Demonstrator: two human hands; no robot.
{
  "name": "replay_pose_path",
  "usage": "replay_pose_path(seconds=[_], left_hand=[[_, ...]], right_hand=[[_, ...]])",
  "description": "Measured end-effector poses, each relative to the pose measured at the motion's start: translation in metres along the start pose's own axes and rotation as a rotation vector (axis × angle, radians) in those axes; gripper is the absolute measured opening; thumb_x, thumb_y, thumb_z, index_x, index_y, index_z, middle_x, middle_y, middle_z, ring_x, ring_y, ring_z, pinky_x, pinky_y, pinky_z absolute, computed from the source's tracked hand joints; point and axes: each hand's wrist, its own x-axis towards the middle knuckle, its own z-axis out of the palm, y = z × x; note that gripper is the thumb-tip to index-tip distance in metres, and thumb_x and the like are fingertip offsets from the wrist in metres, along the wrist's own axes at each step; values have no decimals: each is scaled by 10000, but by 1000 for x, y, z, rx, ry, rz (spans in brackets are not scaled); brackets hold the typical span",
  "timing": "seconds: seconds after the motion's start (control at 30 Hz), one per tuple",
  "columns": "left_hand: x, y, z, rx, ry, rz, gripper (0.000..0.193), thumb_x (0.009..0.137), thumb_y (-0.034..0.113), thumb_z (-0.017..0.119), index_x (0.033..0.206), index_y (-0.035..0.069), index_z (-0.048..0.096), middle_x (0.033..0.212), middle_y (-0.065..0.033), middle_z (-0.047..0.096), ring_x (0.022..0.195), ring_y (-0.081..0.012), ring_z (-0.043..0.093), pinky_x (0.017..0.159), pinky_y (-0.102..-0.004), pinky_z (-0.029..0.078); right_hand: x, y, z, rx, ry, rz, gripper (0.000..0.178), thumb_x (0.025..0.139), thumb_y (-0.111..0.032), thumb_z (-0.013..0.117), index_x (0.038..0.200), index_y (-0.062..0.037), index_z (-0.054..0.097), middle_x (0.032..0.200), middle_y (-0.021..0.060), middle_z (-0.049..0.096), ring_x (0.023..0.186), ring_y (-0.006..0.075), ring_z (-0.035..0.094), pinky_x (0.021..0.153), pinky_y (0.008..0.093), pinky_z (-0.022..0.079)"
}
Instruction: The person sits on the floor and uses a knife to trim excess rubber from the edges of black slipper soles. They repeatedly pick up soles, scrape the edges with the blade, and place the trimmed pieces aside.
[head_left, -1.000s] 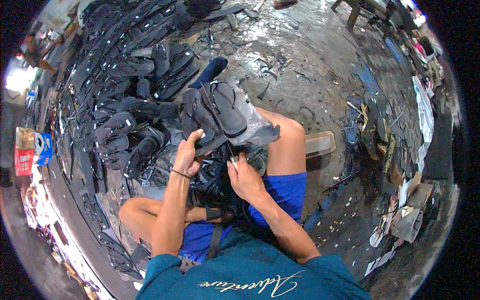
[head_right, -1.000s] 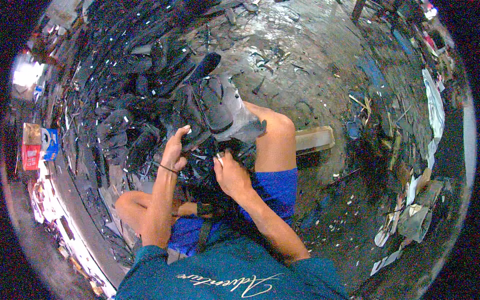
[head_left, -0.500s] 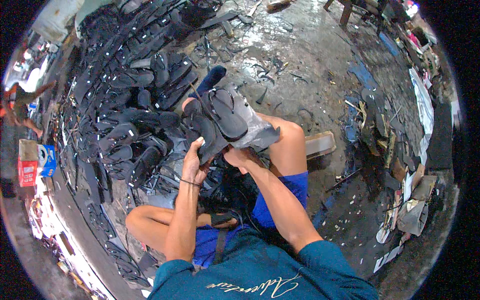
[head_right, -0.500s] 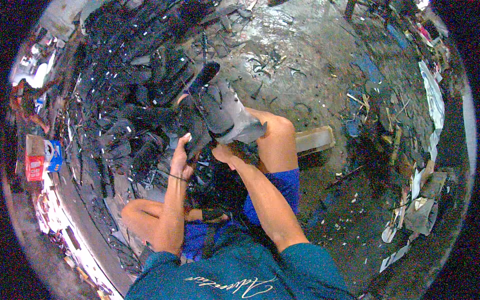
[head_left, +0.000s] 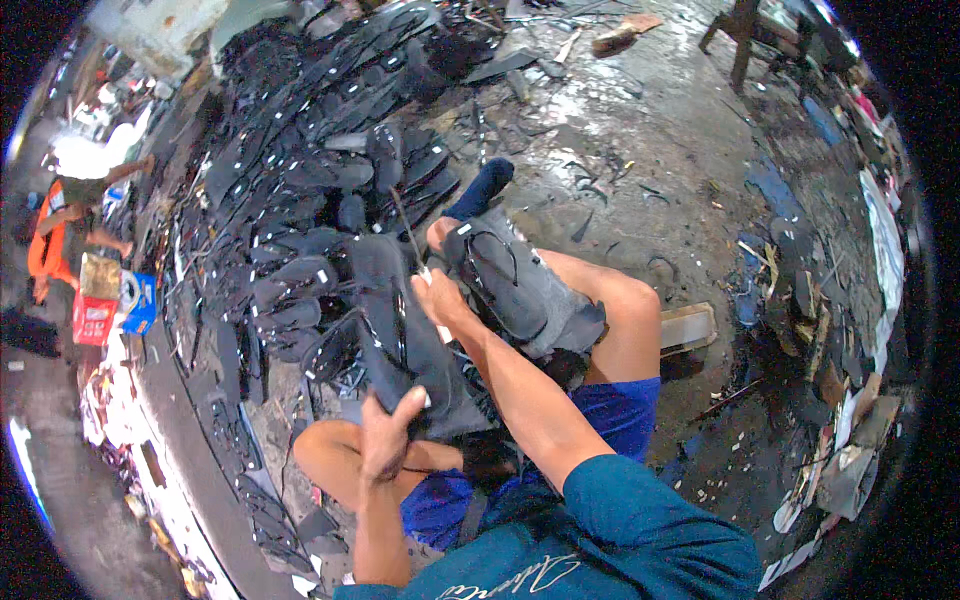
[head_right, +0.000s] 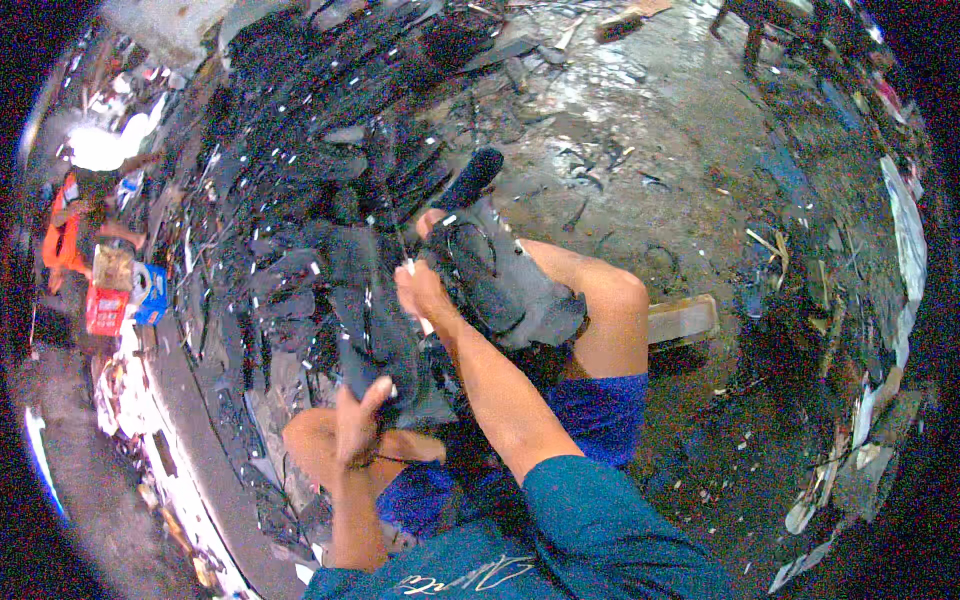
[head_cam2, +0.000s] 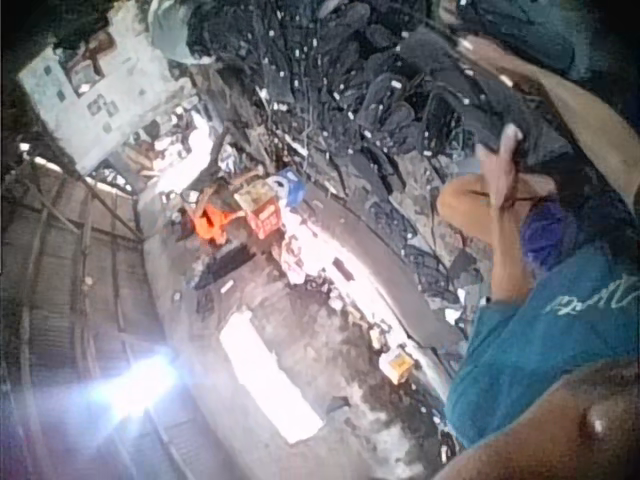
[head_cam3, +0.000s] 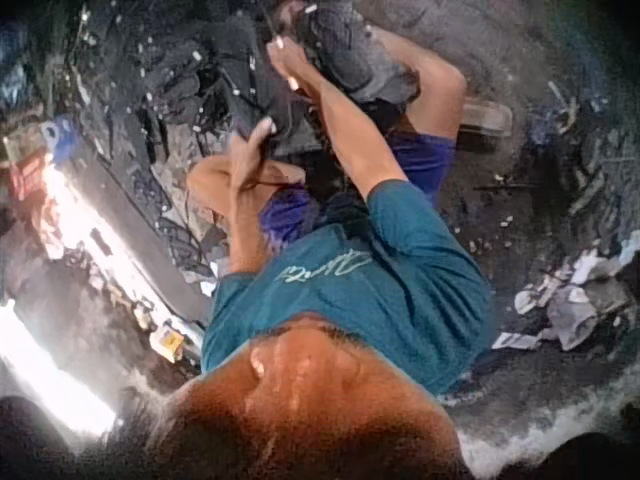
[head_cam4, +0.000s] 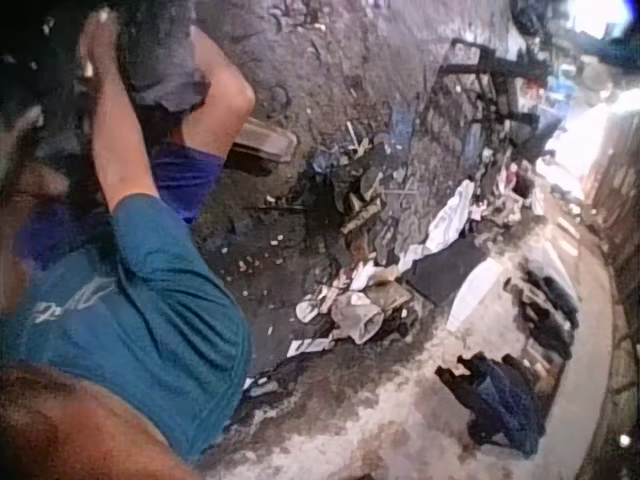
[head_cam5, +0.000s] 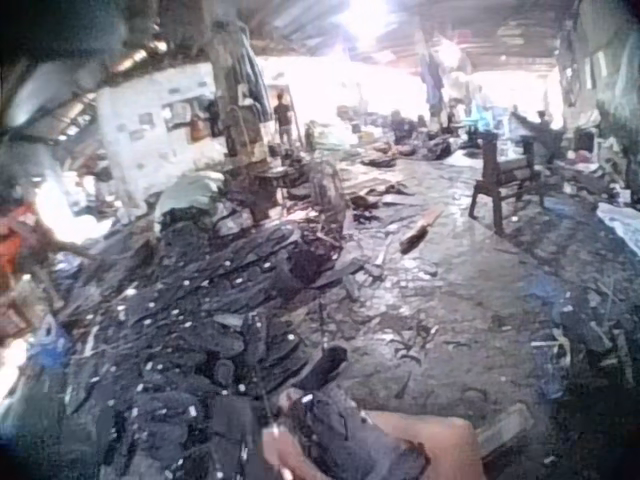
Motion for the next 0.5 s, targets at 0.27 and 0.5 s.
replay_pose_path(seconds=[0.27,0.5], left_hand=[[-118,105,-76,940,428,626,498,707,111,778,1134,-52,581,1339,-142,484,946,-242,643,790,-341,533],[-126,91,-65,537,251,640,408,667,2,796,1029,-10,608,1015,-82,637,904,-168,632,786,-294,509]], right_hand=[[-205,-24,-233,1057,9,33,358,995,-369,470,1293,-176,419,733,47,571,527,140,561,414,277,483],[-231,172,-295,515,585,318,226,961,-303,558,929,-80,563,734,57,631,530,148,584,445,318,495]])
